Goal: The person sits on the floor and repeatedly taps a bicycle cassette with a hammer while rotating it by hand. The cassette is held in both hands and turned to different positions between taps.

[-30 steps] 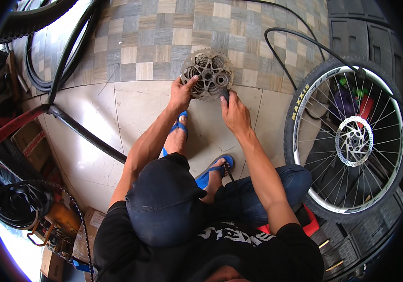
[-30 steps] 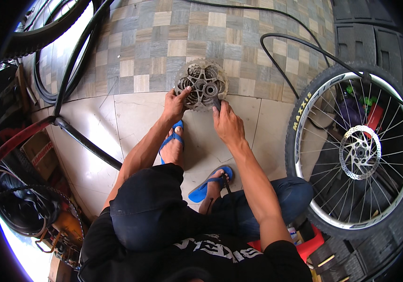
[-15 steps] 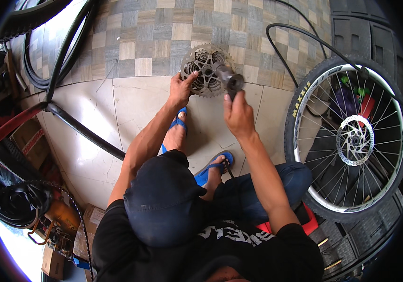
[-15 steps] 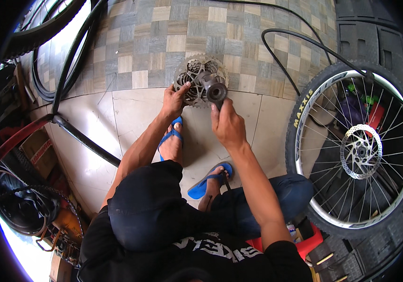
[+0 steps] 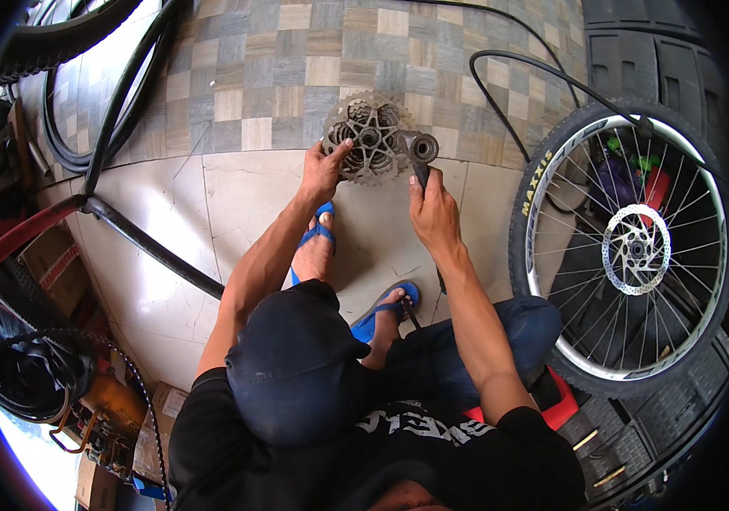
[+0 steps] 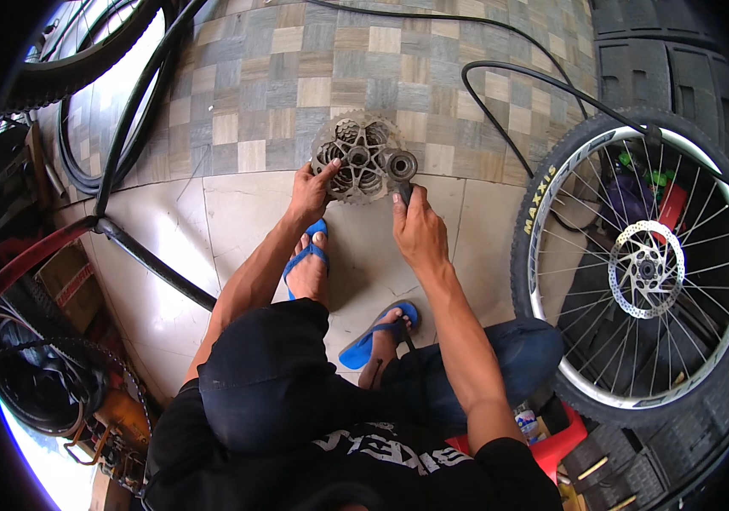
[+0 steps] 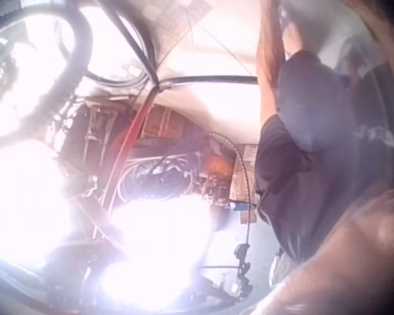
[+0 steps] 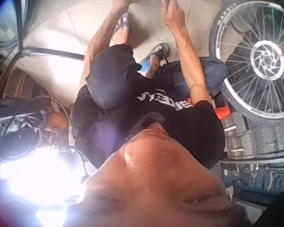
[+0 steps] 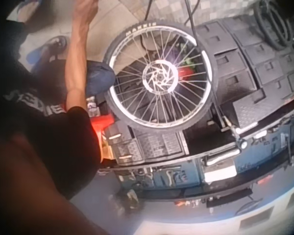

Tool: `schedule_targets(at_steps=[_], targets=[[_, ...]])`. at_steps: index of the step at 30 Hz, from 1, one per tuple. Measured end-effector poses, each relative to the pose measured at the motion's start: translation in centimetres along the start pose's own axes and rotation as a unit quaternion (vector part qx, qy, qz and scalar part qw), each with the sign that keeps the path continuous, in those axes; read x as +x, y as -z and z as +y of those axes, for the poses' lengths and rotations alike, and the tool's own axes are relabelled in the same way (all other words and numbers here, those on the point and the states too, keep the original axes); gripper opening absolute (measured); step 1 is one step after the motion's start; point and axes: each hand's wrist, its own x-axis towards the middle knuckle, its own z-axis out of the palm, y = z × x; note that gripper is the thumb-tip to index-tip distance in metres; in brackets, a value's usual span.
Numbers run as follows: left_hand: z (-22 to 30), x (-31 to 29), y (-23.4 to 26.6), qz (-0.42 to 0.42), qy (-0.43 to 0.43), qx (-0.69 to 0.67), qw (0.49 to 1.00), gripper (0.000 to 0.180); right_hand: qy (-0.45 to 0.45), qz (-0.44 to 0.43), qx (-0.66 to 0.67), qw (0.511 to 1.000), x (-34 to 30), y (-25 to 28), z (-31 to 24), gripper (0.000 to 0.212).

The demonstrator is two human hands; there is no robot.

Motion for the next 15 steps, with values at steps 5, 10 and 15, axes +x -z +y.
schedule_targets(at_steps=[5, 10, 15], targets=[[0.1, -0.1, 0.3, -0.010, 0.006, 0.003, 1.000, 0.030, -0.004, -0.001, 0.023, 1.000, -0.3, -0.2, -0.1, 0.033], [0.1, -0.7, 0.9, -0.007, 0.019, 0.013, 1.000, 0.028, -0.006, 0.008, 0.041, 0.999, -0.5, 0.2, -0.4, 0.032], [-0.4, -0.8, 1.1, 0.001, 0.022, 0.021, 1.000, 0.026, -0.004, 0.012, 0.040, 0.999, -0.3, 0.4, -0.5, 0.031]])
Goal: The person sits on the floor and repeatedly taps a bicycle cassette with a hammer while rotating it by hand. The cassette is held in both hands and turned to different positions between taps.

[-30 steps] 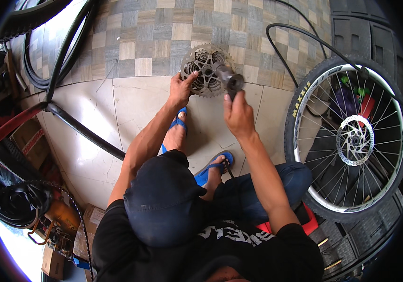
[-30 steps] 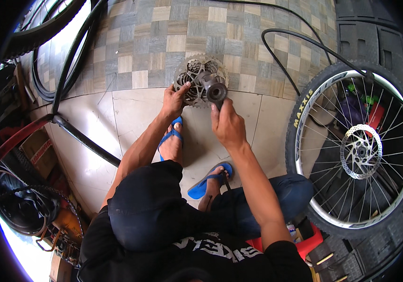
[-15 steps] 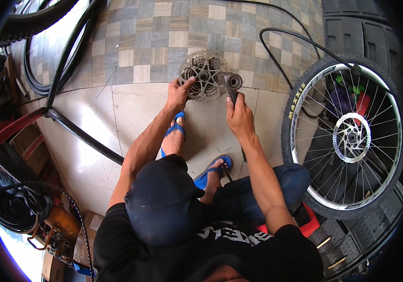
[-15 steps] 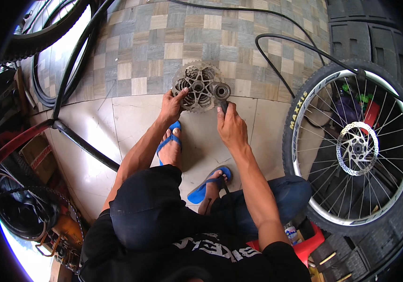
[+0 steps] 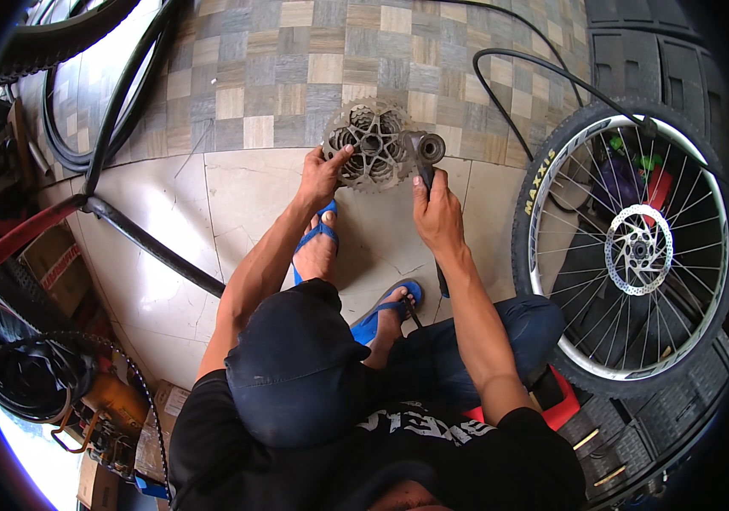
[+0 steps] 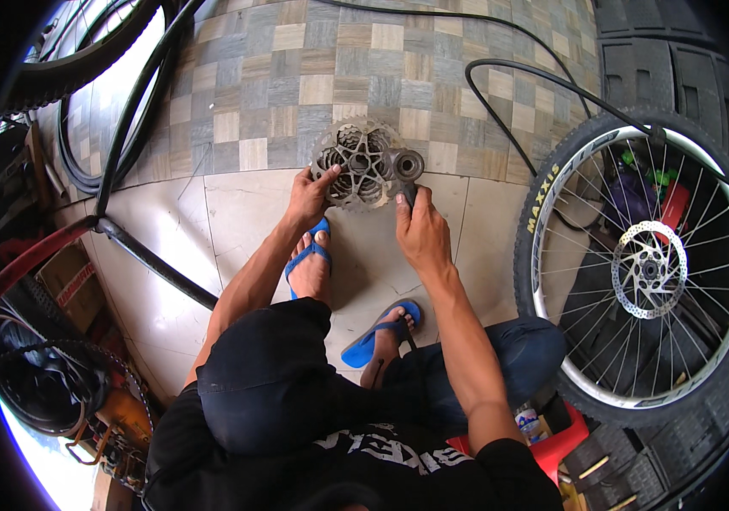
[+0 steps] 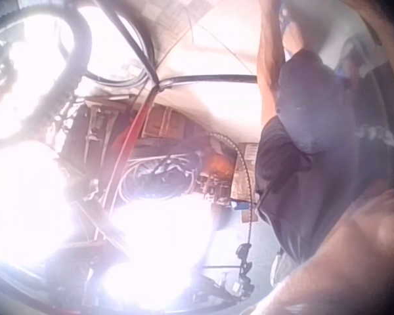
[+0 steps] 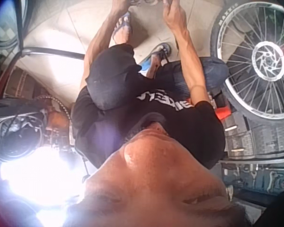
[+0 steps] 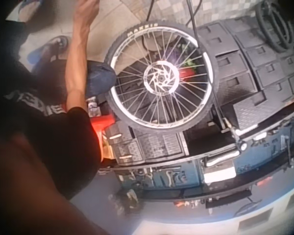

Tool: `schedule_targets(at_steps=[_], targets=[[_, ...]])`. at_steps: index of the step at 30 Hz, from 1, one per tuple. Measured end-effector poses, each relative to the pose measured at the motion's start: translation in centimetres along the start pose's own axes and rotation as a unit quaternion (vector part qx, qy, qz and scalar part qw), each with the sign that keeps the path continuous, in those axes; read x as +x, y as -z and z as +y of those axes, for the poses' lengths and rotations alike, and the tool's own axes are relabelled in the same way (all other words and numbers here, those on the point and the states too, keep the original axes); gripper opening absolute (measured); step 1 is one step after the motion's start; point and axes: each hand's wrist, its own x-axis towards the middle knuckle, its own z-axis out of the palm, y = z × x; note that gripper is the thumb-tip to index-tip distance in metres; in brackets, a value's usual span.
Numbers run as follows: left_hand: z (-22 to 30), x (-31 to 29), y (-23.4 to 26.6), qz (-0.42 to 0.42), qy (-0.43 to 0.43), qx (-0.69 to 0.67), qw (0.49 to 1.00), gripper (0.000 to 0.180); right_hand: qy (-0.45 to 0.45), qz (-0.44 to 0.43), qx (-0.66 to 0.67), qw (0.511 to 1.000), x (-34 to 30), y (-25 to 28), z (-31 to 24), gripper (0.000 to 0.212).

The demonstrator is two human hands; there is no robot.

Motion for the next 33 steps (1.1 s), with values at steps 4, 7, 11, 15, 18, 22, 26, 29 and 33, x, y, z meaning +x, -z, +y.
schedule_targets(at_steps=[4, 7, 11, 15, 18, 22, 26, 29, 33], targets=[[-0.2, 0.5, 0.3, -0.001, -0.007, 0.020, 1.000, 0.027, -0.004, -0.006, -0.002, 1.000, 0.0, 0.1, -0.1, 0.030], [-0.2, 0.8, 0.5, -0.011, -0.008, 0.026, 1.000, 0.029, -0.002, -0.008, 0.001, 1.000, 0.0, 0.2, -0.2, 0.030], [-0.2, 0.6, 0.3, -0.011, -0.012, 0.009, 1.000, 0.031, -0.003, -0.012, 0.004, 1.000, 0.0, 0.2, -0.3, 0.030], [0.1, 0.2, 0.1, -0.013, -0.004, 0.012, 1.000, 0.034, 0.004, -0.009, -0.006, 1.000, 0.3, -0.1, -0.3, 0.032], [0.3, 0.0, -0.1, -0.016, -0.005, -0.005, 1.000, 0.035, 0.007, -0.015, -0.006, 1.000, 0.4, -0.2, -0.4, 0.032], [0.1, 0.1, -0.1, -0.009, -0.009, 0.017, 1.000, 0.034, 0.014, -0.017, -0.006, 1.000, 0.8, -0.5, -0.6, 0.033], [0.0, 0.1, -0.1, -0.008, -0.018, 0.028, 0.999, 0.031, 0.013, -0.013, 0.012, 1.000, 1.4, -0.8, -1.3, 0.029], [0.1, 0.0, -0.2, -0.005, -0.023, 0.016, 1.000, 0.031, 0.017, -0.018, 0.004, 1.000, 1.8, -0.2, -2.6, 0.029], [0.3, -0.4, -0.5, -0.003, -0.020, -0.002, 1.000, 0.031, 0.099, 0.038, 0.001, 0.994, 1.7, 1.7, -4.9, 0.032]])
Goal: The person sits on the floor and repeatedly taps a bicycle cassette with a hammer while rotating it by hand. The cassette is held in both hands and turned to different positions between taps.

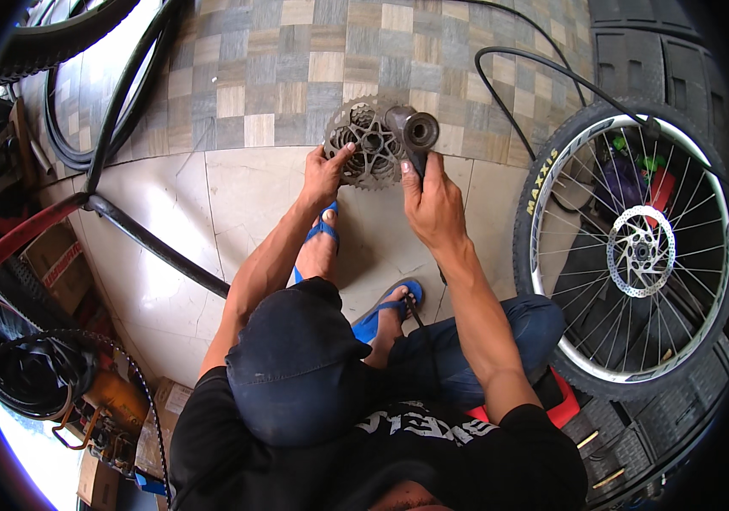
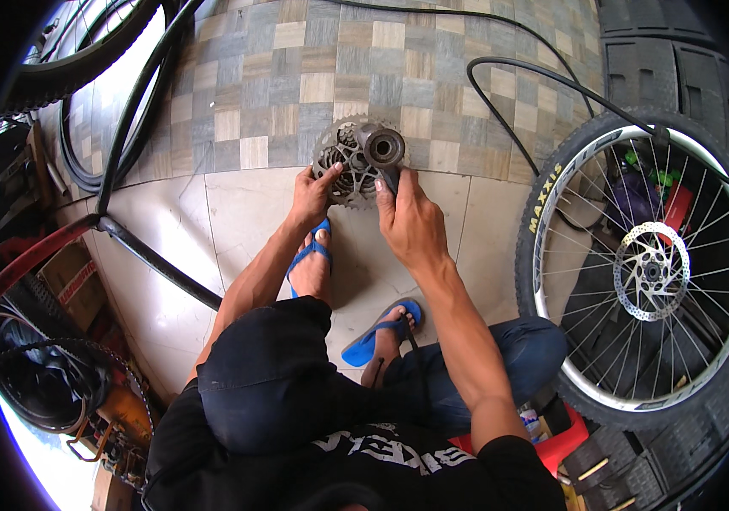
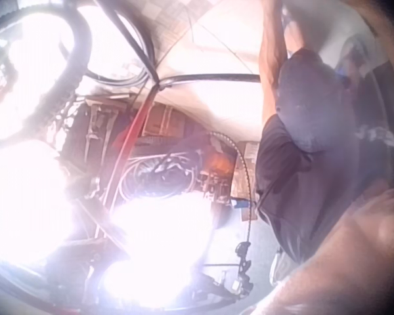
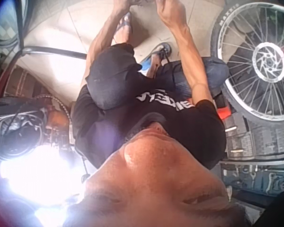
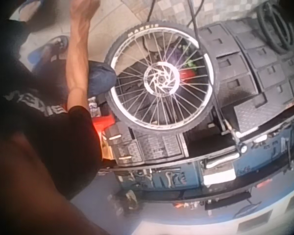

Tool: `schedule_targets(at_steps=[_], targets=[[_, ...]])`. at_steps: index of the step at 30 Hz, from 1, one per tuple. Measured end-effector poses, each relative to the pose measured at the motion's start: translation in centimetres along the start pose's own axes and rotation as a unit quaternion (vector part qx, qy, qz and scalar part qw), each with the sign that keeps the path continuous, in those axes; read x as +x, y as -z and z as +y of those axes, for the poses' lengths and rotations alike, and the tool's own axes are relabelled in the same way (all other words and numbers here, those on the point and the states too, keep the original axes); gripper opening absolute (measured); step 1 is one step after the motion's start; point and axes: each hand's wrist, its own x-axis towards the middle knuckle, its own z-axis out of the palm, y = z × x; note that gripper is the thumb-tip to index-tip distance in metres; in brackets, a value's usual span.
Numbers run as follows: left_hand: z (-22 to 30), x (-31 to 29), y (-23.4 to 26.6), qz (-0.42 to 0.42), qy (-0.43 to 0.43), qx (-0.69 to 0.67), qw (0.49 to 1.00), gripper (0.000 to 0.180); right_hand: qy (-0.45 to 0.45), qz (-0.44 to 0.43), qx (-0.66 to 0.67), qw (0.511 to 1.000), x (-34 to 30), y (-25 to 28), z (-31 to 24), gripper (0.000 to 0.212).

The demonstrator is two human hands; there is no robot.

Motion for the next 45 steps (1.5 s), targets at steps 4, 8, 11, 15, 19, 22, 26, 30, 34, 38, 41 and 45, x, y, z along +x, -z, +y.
schedule_targets(at_steps=[4, 8, 11, 15, 19, 22, 26, 30, 34, 38, 41, 45], targets=[[0.2, -0.1, 0.0, 0.002, 0.011, 0.018, 1.000, 0.030, 0.047, 0.049, 0.034, 0.997, -1.0, 0.4, -0.8, 0.030], [0.0, -0.1, 0.1, -0.007, 0.010, 0.015, 1.000, 0.029, 0.003, -0.032, -0.037, 0.999, -0.3, -3.1, 1.3, 0.030], [-0.3, -0.1, 0.2, -0.016, 0.003, 0.005, 1.000, 0.027, -0.036, -0.059, -0.078, 0.995, -0.4, -4.1, 3.1, 0.032], [0.0, 0.1, 0.6, -0.015, 0.020, 0.039, 0.999, 0.023, -0.039, 0.002, -0.008, 0.999, -0.9, -3.2, 3.2, 0.032], [0.6, -0.2, 0.4, -0.008, 0.035, 0.042, 0.998, 0.026, -0.070, 0.050, -0.032, 0.996, -1.6, -1.5, 4.2, 0.032], [1.6, -1.2, -0.1, -0.012, -0.007, -0.001, 1.000, 0.021, -0.102, 0.104, -0.085, 0.986, -2.4, -0.5, 7.3, 0.035], [4.8, -3.1, -0.9, -0.035, -0.002, 0.024, 0.999, 0.024, -0.209, 0.110, -0.148, 0.960, -3.5, 0.1, 12.8, 0.035], [8.3, -5.9, -3.1, -0.125, -0.072, -0.037, 0.989, 0.023, -0.267, 0.057, -0.174, 0.946, -4.7, -0.6, 17.0, 0.039], [11.5, -7.8, -5.2, -0.148, -0.095, -0.046, 0.983, 0.021, -0.183, 0.105, -0.187, 0.959, -5.0, -1.1, 17.9, 0.058], [14.3, -9.0, -6.6, -0.129, -0.160, 0.151, 0.967, 0.026, -0.296, 0.020, 0.372, 0.880, -1.8, 1.8, 14.1, 0.083], [16.3, -10.1, -7.4, -0.173, -0.417, 0.345, 0.823, 0.038, -0.222, -0.259, 0.694, 0.634, 1.2, 6.0, 9.2, 0.104], [18.0, -11.5, -8.2, -0.264, -0.560, 0.498, 0.608, 0.045, -0.253, -0.158, 0.742, 0.601, 0.5, 8.8, 3.1, 0.110]])
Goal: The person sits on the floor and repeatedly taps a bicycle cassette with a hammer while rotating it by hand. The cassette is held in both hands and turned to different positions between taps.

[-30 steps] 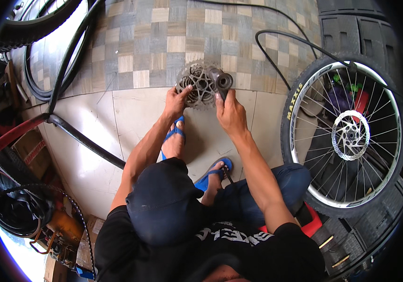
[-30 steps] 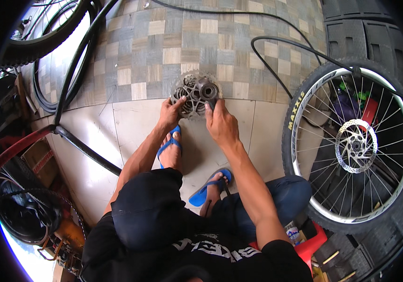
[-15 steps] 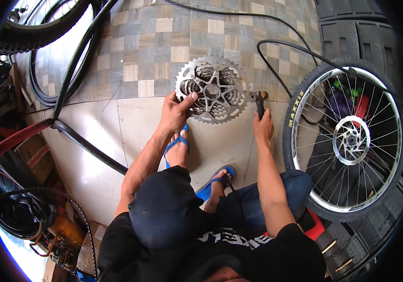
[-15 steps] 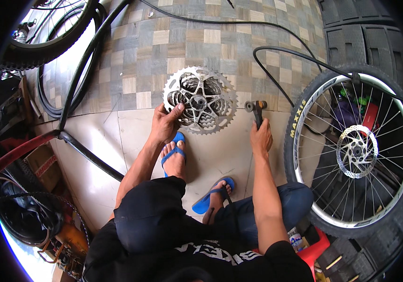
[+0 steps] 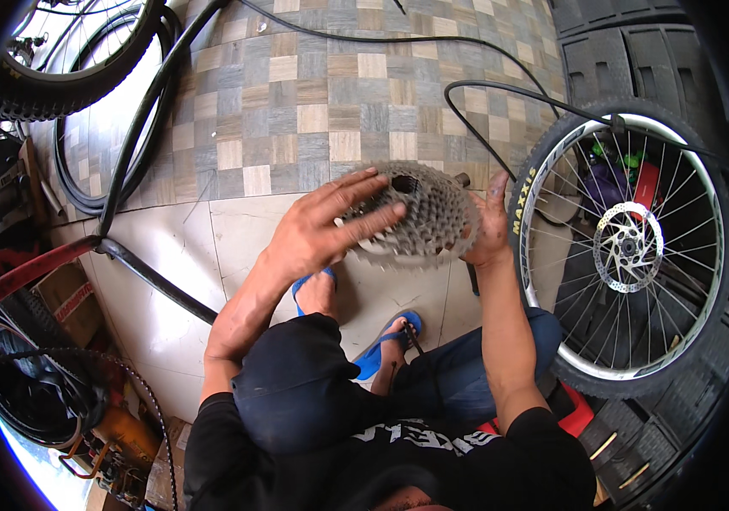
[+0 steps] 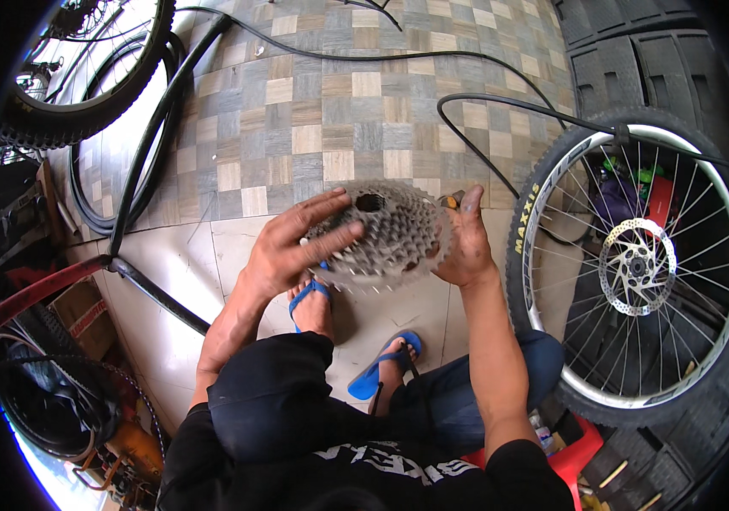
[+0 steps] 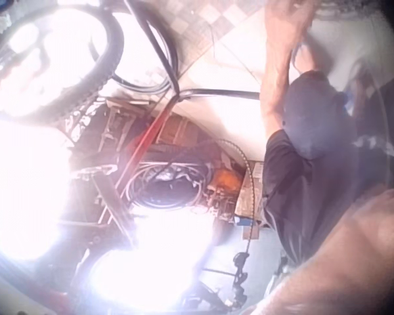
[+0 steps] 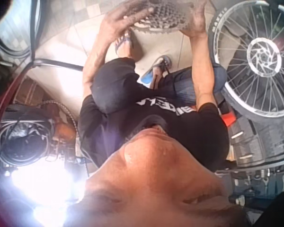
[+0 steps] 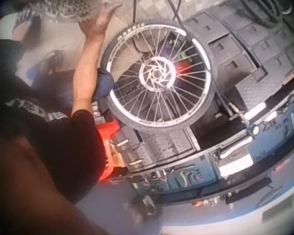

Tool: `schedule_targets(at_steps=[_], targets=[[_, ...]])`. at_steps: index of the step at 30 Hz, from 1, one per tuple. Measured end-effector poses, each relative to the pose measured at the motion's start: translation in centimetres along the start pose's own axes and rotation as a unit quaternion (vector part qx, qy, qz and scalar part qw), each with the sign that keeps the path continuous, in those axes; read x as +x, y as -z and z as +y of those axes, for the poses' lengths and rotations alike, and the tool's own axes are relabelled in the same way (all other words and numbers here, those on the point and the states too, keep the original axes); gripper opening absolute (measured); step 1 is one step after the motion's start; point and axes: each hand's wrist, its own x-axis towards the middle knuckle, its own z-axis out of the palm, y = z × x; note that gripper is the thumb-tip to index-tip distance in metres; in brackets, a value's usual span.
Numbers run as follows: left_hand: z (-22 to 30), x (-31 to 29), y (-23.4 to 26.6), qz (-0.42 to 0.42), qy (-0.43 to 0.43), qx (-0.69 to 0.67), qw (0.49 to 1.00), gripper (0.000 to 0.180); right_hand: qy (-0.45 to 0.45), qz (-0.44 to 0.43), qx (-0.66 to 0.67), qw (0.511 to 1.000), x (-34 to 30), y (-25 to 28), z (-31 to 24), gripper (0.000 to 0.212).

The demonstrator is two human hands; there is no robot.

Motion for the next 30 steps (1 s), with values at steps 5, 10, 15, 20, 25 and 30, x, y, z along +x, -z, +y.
schedule_targets(at_steps=[5, 10, 15, 20, 25, 30], targets=[[1.0, -0.3, -0.5, -0.072, -0.032, 0.159, 0.984, 0.060, 0.112, 0.171, -0.177, 0.963, 0.0, -0.6, 0.2, 0.043], [0.8, -1.2, -1.1, -0.043, 0.142, -0.050, 0.988, 0.098, 0.189, 0.083, -0.218, 0.954, 0.0, -1.0, -0.1, 0.032], [0.6, 0.2, -2.4, 0.036, 0.253, -0.181, 0.950, 0.103, 0.238, 0.064, -0.363, 0.898, 0.0, -3.6, 0.6, 0.031], [-0.4, -0.3, -3.2, 0.133, 0.249, -0.146, 0.948, 0.101, 0.222, 0.039, -0.337, 0.914, 0.0, -4.4, 1.6, 0.034], [-2.8, -2.3, -3.2, 0.201, 0.475, -0.651, 0.556, 0.085, 0.177, 0.019, -0.181, 0.967, -1.0, -3.8, 1.4, 0.036], [-1.6, -2.5, -4.0, 0.206, 0.387, -0.762, 0.477, 0.082, 0.184, -0.009, -0.198, 0.963, -0.1, -4.7, 1.5, 0.038]])
